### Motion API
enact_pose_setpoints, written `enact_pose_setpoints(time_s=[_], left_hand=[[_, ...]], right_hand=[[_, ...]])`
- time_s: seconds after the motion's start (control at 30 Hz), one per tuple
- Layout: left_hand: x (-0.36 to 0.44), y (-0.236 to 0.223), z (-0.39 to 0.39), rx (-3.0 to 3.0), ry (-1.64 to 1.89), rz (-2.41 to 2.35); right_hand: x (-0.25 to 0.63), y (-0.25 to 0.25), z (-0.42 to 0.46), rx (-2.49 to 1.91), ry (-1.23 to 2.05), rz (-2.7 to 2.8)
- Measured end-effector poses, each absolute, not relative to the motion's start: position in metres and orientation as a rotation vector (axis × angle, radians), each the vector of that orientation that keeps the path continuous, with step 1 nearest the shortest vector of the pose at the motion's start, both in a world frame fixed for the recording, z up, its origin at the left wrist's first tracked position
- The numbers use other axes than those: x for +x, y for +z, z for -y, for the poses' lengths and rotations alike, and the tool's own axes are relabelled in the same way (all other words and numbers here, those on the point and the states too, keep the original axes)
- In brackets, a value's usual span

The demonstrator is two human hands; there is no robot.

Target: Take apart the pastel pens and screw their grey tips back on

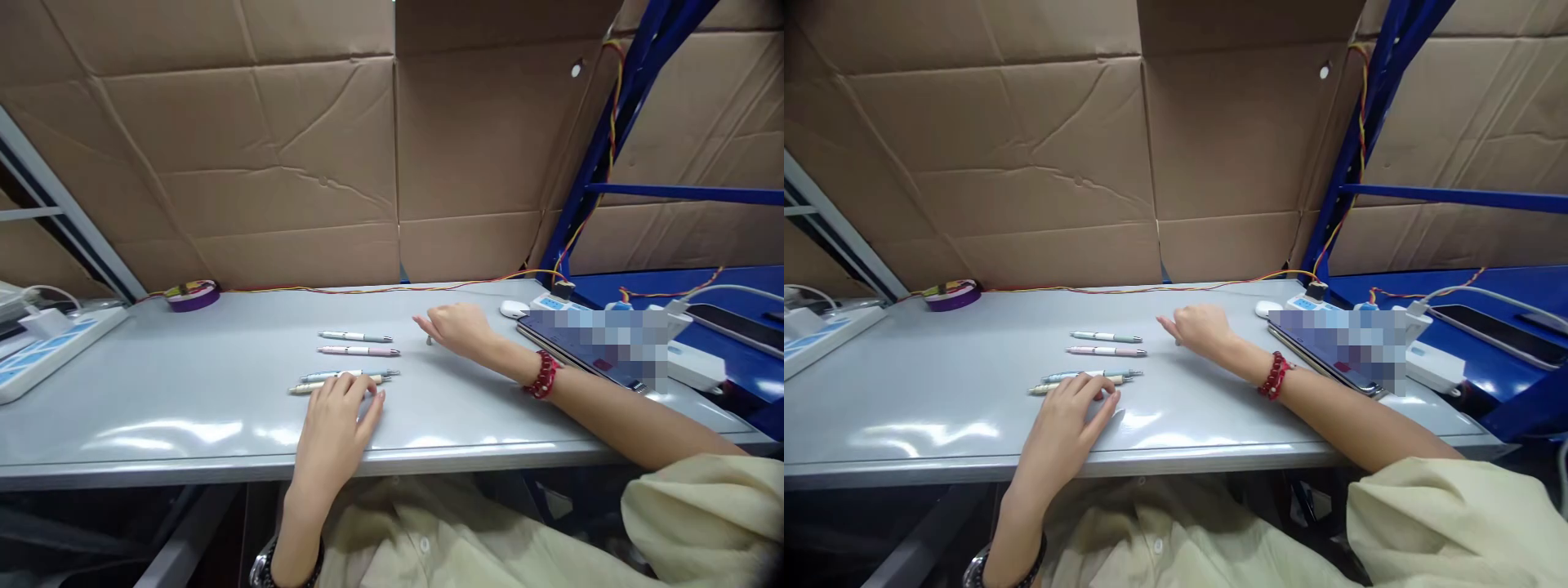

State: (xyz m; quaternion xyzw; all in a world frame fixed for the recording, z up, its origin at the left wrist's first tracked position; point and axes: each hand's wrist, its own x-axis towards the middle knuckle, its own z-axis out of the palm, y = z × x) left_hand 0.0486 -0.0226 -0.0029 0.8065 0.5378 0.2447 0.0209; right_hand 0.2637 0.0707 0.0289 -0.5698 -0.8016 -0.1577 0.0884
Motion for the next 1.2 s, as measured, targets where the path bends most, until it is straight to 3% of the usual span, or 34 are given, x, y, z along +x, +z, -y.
enact_pose_setpoints(time_s=[0.17, 0.47, 0.7, 0.83, 0.93, 1.1, 1.2], left_hand=[[0.049, -0.002, 0.022, 2.507, 0.741, -1.652], [0.046, -0.006, 0.020, 2.510, 0.756, -1.635], [0.047, -0.012, 0.023, 2.707, 1.141, -1.618], [0.045, -0.017, 0.022, 2.768, 1.218, -1.562], [0.044, -0.016, 0.023, 2.624, 1.153, -1.686], [0.048, -0.010, 0.025, 2.419, 1.034, -1.937], [0.051, -0.008, 0.025, 2.362, 0.959, -2.008]], right_hand=[[0.242, 0.012, -0.061, -1.203, -0.459, 2.569], [0.241, 0.003, -0.071, -1.262, -0.081, 2.405], [0.247, 0.018, -0.052, -1.002, 0.264, 1.991], [0.243, 0.015, -0.026, -0.861, 0.449, 2.077], [0.239, 0.003, -0.018, -0.781, 0.312, 2.349], [0.236, -0.007, -0.025, -0.677, -0.343, 2.442], [0.237, -0.002, -0.029, -0.629, -0.555, 2.430]])
